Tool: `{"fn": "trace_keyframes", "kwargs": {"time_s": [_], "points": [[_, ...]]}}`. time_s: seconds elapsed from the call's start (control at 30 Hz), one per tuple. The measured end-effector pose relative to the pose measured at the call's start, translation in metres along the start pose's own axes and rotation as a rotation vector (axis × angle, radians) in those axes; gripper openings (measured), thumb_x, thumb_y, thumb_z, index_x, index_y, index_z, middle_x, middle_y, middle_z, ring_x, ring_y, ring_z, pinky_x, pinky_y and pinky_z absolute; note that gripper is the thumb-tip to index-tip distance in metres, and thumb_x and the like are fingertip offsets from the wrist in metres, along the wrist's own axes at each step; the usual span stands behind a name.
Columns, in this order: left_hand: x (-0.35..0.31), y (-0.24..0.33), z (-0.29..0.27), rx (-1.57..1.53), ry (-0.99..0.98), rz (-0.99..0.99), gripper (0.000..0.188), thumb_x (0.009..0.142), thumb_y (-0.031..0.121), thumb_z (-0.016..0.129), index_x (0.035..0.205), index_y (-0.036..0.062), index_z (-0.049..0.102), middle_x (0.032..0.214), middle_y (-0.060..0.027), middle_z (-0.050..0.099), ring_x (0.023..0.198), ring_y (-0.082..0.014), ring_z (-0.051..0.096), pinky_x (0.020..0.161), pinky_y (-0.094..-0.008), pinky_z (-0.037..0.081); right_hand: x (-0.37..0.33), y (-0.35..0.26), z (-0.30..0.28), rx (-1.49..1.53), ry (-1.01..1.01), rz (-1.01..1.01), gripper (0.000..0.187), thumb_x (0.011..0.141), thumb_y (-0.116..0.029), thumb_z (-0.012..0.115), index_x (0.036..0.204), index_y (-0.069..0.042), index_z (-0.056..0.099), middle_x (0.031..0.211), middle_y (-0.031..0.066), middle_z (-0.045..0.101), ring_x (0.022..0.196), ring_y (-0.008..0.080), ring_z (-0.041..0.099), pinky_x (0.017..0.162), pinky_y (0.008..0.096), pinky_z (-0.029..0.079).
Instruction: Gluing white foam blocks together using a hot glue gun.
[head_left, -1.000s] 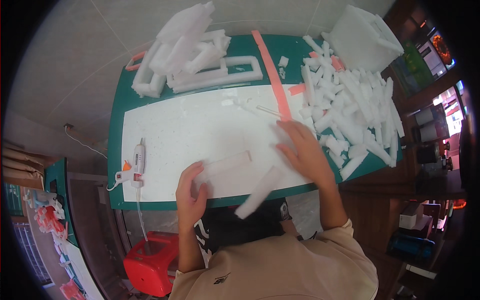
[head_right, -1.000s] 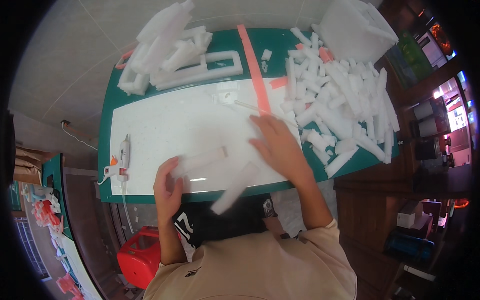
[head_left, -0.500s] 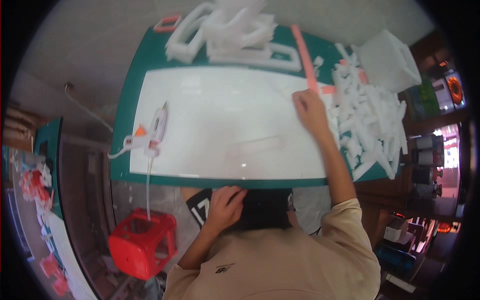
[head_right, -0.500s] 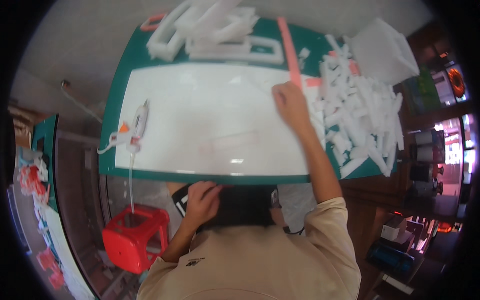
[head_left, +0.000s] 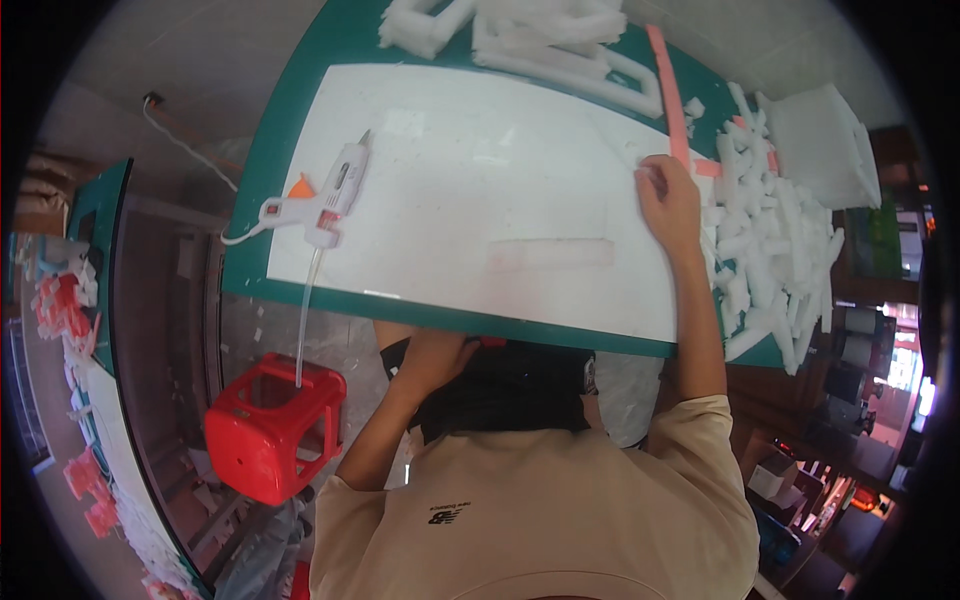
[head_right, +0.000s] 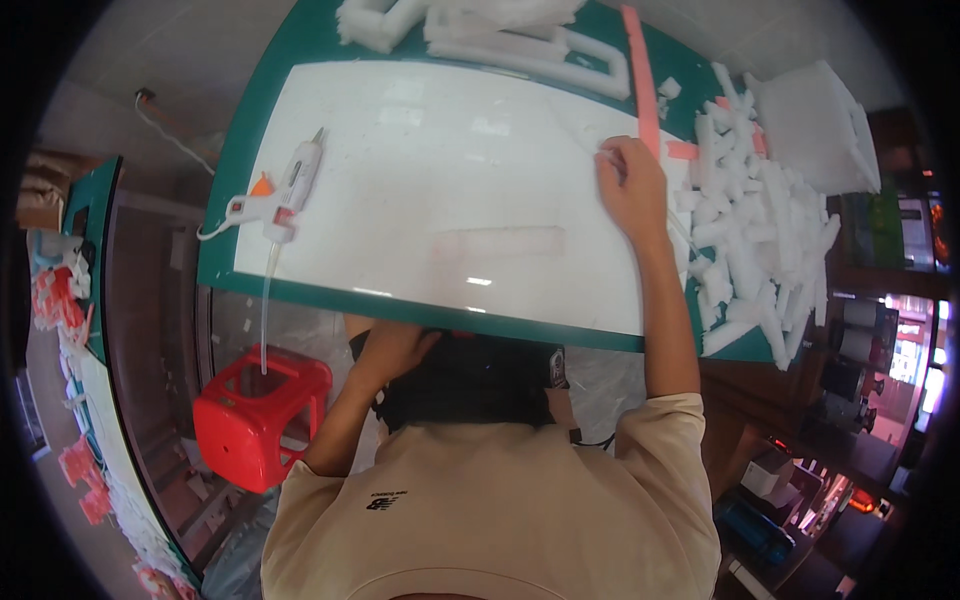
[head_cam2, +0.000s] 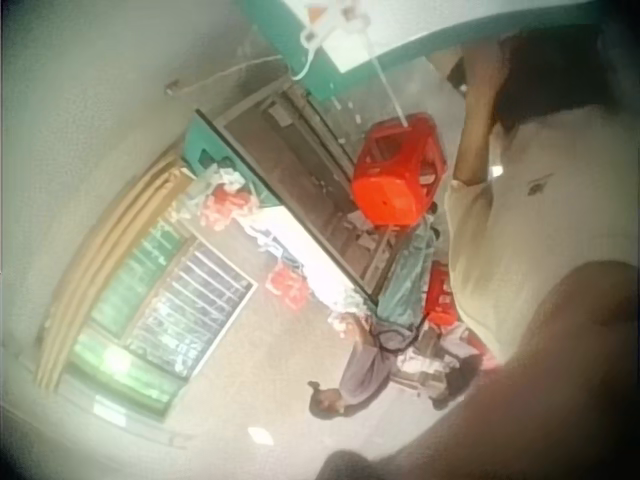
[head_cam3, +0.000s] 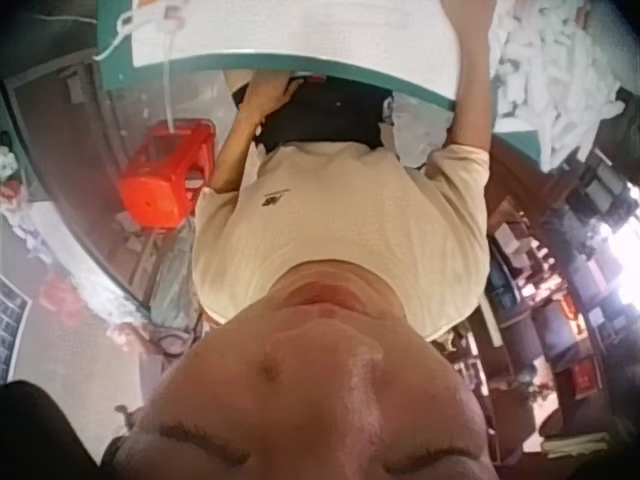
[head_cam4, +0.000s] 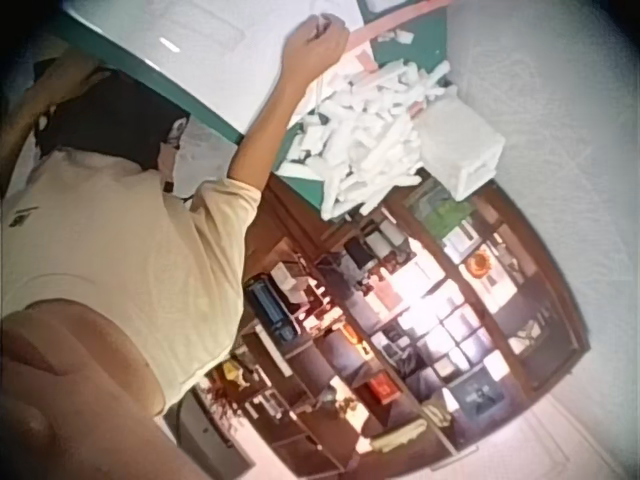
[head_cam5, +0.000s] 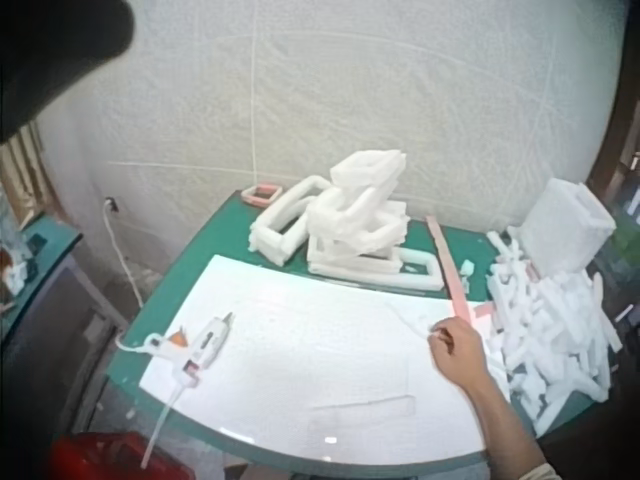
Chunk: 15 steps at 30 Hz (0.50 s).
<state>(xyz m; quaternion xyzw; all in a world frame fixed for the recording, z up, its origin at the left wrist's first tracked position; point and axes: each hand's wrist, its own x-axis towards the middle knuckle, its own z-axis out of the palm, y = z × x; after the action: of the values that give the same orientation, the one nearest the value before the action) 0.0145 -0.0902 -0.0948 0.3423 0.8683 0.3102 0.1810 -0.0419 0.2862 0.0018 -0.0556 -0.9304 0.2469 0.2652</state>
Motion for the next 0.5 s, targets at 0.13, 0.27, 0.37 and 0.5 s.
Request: {"fn": "trace_keyframes", "kwargs": {"time_s": [0.13, 0.27, 0.37, 0.5], "points": [[0.006, -0.030, 0.016, 0.001, 0.075, 0.147, 0.028, 0.086, 0.012, 0.062, 0.113, 0.0025, 0.061, 0.111, -0.0242, 0.062, 0.105, -0.0443, 0.058, 0.088, -0.0494, 0.047, -0.001, -0.002, 0.002, 0.117, 0.009, 0.057, 0.012, 0.086, -0.009, 0.066, 0.095, -0.003, 0.063, 0.085, 0.0106, 0.063, 0.075, 0.0220, 0.063, 0.067, 0.0277, 0.049], [0.001, -0.013, -0.005, -0.052, -0.055, 0.042, 0.033, 0.086, 0.009, 0.063, 0.116, -0.0018, 0.058, 0.108, -0.0269, 0.062, 0.107, -0.0465, 0.056, 0.091, -0.0487, 0.045, -0.001, -0.008, -0.006, 0.160, -0.016, 0.126, 0.012, 0.084, -0.009, 0.067, 0.092, 0.000, 0.064, 0.084, 0.0133, 0.065, 0.076, 0.0244, 0.065, 0.071, 0.0300, 0.051], [-0.015, -0.001, -0.023, 0.053, -0.053, -0.010, 0.033, 0.085, 0.009, 0.065, 0.115, -0.0031, 0.058, 0.108, -0.0271, 0.062, 0.106, -0.0460, 0.056, 0.091, -0.0484, 0.046, 0.000, -0.010, -0.010, 0.181, -0.012, 0.177, 0.013, 0.083, -0.010, 0.069, 0.091, 0.000, 0.065, 0.083, 0.0139, 0.066, 0.077, 0.0248, 0.065, 0.072, 0.0302, 0.052], [-0.024, 0.029, -0.052, 0.045, -0.059, -0.086, 0.035, 0.083, 0.007, 0.067, 0.115, -0.0036, 0.059, 0.110, -0.0260, 0.062, 0.106, -0.0451, 0.056, 0.090, -0.0478, 0.046, 0.001, -0.013, -0.016, 0.239, 0.011, 0.146, 0.013, 0.082, -0.010, 0.070, 0.088, 0.000, 0.067, 0.084, 0.0142, 0.067, 0.076, 0.0269, 0.064, 0.071, 0.0311, 0.051]]}}
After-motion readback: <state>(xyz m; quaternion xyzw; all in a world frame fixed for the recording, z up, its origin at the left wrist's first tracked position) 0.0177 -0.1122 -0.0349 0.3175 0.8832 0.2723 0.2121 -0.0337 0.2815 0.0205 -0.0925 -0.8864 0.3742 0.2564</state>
